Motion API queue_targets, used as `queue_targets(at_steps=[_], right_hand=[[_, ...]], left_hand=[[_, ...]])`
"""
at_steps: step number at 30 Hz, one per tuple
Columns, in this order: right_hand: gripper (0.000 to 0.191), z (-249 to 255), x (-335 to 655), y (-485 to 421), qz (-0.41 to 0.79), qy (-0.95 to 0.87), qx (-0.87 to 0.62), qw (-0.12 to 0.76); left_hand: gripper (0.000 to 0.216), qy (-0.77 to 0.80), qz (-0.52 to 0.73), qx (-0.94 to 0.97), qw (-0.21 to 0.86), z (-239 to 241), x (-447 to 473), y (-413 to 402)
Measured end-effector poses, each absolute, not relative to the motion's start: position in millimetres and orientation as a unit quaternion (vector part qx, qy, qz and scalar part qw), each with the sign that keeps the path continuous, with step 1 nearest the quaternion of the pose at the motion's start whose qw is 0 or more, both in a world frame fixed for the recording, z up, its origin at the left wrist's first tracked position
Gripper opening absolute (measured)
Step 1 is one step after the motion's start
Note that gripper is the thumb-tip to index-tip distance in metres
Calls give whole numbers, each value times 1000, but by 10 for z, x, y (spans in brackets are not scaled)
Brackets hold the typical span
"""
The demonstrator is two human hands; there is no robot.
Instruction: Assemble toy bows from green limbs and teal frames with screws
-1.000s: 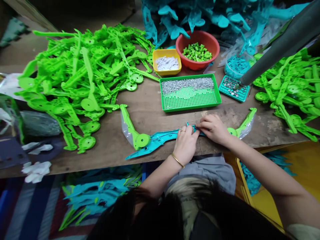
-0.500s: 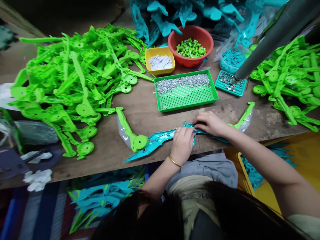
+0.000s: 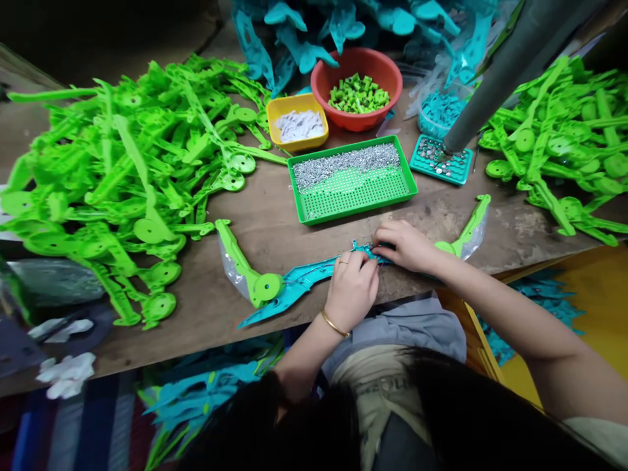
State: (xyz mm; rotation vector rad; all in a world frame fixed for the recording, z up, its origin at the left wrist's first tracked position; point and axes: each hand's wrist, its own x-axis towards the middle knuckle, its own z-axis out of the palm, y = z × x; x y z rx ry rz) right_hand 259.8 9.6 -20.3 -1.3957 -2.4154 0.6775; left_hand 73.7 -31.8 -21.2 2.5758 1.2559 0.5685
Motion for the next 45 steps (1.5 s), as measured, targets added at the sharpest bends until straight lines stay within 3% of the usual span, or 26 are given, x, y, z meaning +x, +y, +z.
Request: queue_targets(at_steps=[7, 14, 21, 30, 45], right_hand=[[10, -190, 2586, 122, 239, -831, -485, 131], [13, -204, 2580, 154, 248, -829, -485, 128], [17, -18, 2765, 51, 338, -806, -455, 175], [12, -115, 2695, -193, 213, -813, -520, 152], [12, -96, 2722, -245, 195, -781, -578, 132]], left_hand=[[18, 364, 255, 892, 80, -297, 635, -369], [16, 396, 206, 895, 13, -329, 726, -275], [14, 422, 180, 887, 54, -325, 797, -195], [18, 445, 186, 875, 38, -280, 865, -187], [22, 402, 140, 905, 8, -280, 844, -180]])
